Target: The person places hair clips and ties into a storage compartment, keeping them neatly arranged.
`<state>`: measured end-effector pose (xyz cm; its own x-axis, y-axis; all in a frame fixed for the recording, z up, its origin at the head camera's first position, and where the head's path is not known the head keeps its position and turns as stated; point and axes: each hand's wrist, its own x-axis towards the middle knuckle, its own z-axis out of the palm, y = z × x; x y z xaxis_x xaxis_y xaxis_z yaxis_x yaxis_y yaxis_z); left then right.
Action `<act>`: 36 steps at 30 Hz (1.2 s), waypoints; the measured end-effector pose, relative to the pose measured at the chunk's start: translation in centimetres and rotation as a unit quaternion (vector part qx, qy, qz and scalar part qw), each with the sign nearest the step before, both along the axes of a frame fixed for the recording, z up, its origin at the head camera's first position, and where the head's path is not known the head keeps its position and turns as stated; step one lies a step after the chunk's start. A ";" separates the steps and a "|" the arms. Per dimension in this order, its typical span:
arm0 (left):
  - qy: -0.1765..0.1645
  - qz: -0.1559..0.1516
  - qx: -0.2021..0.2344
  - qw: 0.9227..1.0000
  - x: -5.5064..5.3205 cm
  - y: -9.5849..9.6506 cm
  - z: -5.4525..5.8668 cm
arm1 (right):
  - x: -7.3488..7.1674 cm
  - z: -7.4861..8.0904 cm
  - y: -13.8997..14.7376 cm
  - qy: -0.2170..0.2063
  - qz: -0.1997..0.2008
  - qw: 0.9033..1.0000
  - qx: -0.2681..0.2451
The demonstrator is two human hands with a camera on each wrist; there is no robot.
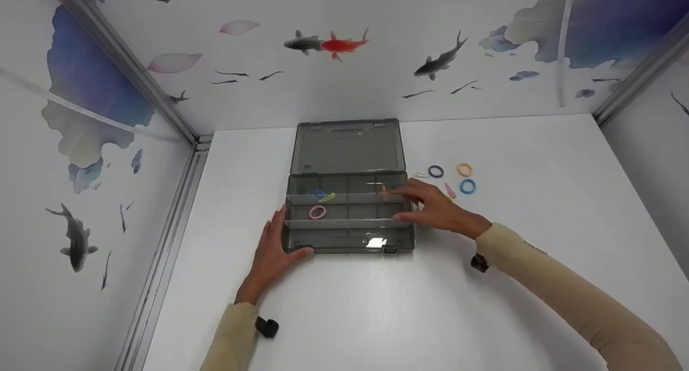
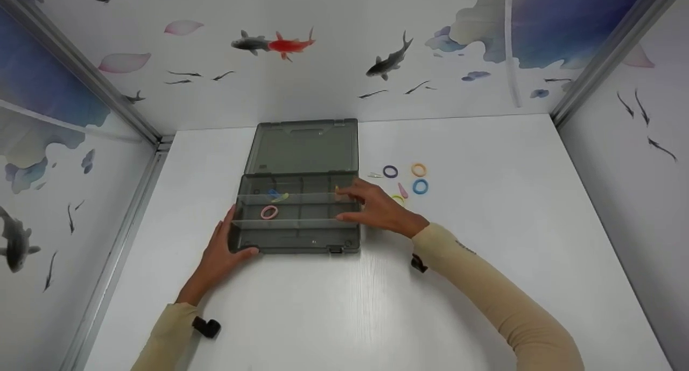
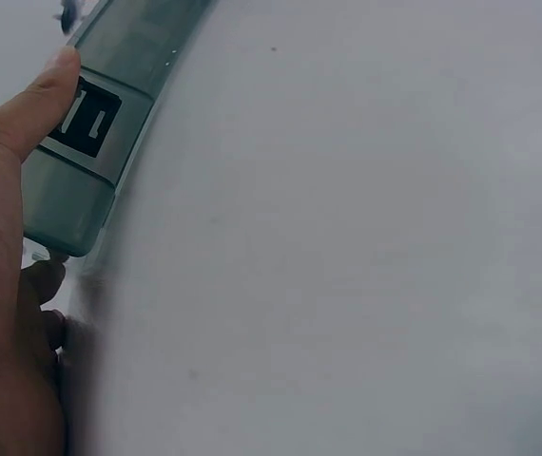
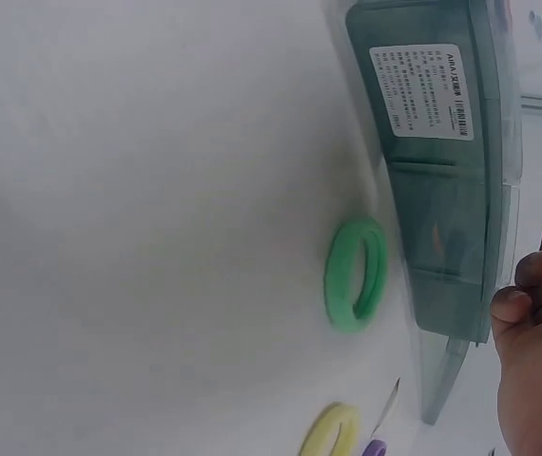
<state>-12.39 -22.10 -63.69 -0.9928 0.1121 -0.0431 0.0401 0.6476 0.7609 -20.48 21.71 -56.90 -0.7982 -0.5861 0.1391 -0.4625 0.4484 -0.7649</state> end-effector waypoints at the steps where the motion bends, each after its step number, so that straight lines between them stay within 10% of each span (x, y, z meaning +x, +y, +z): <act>1: 0.001 -0.001 -0.002 1.000 0.0 0.0 0.0 | 0.2 -0.2 0.3 0.001 -0.003 1.000 0.000; 28: 0.004 -0.004 0.008 1.000 0.1 0.1 0.3 | 3.2 -3.5 6.1 0.011 -0.073 0.997 0.018; 36: 0.002 -0.006 0.001 1.000 0.1 0.2 0.4 | 3.1 -4.5 6.8 0.082 -0.059 0.993 0.056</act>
